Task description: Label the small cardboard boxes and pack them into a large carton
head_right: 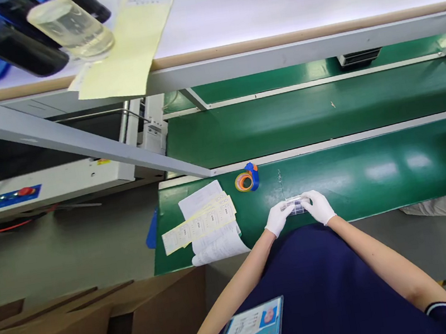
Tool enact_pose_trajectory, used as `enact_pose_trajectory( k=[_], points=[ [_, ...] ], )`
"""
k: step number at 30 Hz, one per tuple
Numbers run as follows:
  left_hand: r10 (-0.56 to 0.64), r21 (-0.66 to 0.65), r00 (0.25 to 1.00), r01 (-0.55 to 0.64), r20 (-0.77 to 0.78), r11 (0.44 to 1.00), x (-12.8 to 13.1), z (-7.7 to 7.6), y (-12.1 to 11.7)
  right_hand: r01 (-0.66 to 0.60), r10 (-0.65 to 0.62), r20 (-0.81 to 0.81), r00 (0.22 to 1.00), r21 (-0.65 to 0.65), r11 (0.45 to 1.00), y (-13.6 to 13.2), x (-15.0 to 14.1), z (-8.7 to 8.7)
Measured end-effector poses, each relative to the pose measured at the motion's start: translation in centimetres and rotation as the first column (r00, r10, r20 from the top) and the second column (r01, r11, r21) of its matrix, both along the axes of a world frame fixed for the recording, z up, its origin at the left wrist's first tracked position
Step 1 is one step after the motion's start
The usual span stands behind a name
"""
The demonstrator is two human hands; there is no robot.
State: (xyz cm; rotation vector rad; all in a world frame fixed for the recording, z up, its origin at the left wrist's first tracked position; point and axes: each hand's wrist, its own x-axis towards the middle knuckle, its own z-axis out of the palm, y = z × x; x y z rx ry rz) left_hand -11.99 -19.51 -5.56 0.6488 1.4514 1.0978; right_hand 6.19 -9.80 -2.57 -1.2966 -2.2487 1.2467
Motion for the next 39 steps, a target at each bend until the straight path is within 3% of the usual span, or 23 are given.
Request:
enact_pose_trajectory(
  k=[4, 10, 16, 21, 27, 35, 39],
  points=[
    [0.016, -0.01, 1.0, -0.016, 0.025, 1.0, 0.2, 0.2, 0.2, -0.059, 0.058, 0.013, 0.998, 0.148, 0.987, 0.1, 0.0, 0.1],
    [0.015, -0.086, 1.0, -0.013, 0.02, 0.996, 0.1, 0.9, 0.5, -0.118, 0.104, 0.068, 0.992, 0.246, 0.962, 0.5, -0.4, 0.3],
    [0.069, -0.179, 0.991, -0.048, 0.113, 0.983, 0.3, 0.1, 0.5, -0.184, 0.159, 0.101, 0.982, 0.341, 0.922, 0.3, -0.7, 1.2],
    [0.076, -0.186, 0.982, -0.044, 0.171, 0.982, 0.2, -0.4, 0.6, -0.145, 0.147, 0.017, 0.989, 0.302, 0.942, -0.1, -1.4, 1.5],
    [0.038, -0.157, 0.974, -0.002, 0.222, 0.988, 0.2, -0.2, 0.7, -0.152, 0.15, 0.025, 0.988, 0.185, 0.971, -0.1, -2.4, 0.5],
    [0.051, -0.159, 0.935, 0.006, 0.351, 0.987, 0.4, 0.5, 0.8, -0.291, 0.271, 0.112, 0.956, 0.247, 0.924, 0.3, -3.2, 2.2],
    [0.109, -0.17, 0.862, -0.027, 0.494, 0.985, 0.5, 0.4, 0.9, -0.341, 0.32, 0.122, 0.94, 0.265, 0.902, 0.1, -3.3, 2.5]
  ],
)
